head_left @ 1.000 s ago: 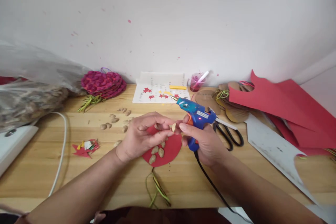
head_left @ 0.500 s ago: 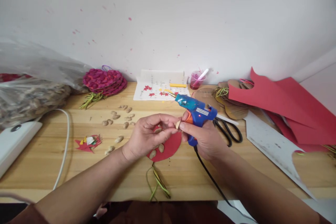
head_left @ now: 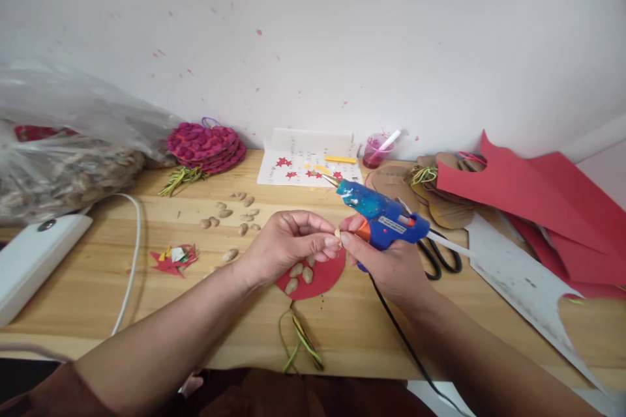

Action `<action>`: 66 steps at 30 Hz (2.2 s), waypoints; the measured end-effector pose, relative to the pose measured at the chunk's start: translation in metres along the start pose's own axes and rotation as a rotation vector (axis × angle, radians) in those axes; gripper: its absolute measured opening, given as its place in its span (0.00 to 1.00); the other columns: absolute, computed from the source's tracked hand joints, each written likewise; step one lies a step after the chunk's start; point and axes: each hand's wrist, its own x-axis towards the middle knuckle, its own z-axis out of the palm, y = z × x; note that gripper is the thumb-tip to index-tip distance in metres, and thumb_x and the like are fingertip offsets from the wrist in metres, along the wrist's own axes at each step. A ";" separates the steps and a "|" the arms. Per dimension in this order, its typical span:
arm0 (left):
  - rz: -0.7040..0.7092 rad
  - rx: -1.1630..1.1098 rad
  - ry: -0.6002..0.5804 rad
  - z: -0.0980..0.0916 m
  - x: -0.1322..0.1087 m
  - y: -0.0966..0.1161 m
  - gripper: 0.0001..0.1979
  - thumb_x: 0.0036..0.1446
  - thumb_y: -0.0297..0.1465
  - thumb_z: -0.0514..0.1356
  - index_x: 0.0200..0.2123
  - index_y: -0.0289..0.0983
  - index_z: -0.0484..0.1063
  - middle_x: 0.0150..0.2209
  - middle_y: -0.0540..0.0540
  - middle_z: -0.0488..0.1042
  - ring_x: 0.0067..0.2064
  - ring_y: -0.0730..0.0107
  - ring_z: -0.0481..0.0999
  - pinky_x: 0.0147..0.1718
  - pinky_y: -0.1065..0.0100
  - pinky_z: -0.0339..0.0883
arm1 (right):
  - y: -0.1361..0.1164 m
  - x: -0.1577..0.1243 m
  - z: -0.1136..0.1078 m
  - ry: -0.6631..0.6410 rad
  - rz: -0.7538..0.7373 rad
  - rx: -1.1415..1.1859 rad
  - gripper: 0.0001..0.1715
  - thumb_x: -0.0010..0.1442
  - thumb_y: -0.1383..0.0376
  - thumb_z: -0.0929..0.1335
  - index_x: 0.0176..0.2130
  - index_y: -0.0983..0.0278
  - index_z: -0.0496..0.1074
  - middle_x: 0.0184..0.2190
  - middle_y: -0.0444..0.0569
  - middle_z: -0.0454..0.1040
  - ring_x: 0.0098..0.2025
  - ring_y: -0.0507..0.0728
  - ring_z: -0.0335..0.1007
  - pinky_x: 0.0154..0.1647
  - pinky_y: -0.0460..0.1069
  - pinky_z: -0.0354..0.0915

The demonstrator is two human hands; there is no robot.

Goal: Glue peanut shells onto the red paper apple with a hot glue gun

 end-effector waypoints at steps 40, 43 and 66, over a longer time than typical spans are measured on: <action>-0.004 -0.253 0.047 -0.001 0.003 0.006 0.19 0.46 0.39 0.77 0.32 0.33 0.76 0.24 0.48 0.78 0.24 0.79 0.75 0.26 0.79 0.71 | 0.003 -0.002 -0.004 -0.049 0.034 0.157 0.15 0.63 0.53 0.73 0.34 0.62 0.76 0.23 0.43 0.74 0.20 0.49 0.67 0.22 0.45 0.63; 0.052 -0.295 0.049 -0.012 0.008 0.014 0.19 0.45 0.38 0.78 0.27 0.32 0.74 0.24 0.48 0.77 0.25 0.78 0.76 0.25 0.79 0.70 | 0.001 -0.002 -0.008 -0.119 -0.020 0.225 0.17 0.65 0.51 0.71 0.35 0.61 0.77 0.24 0.44 0.74 0.21 0.50 0.67 0.21 0.46 0.61; 0.136 -0.200 -0.038 -0.035 0.009 0.024 0.18 0.47 0.37 0.77 0.33 0.33 0.77 0.24 0.47 0.80 0.24 0.75 0.78 0.25 0.77 0.70 | -0.004 -0.015 -0.017 -0.224 -0.063 0.011 0.22 0.68 0.49 0.67 0.30 0.61 0.73 0.24 0.45 0.71 0.24 0.52 0.65 0.26 0.50 0.62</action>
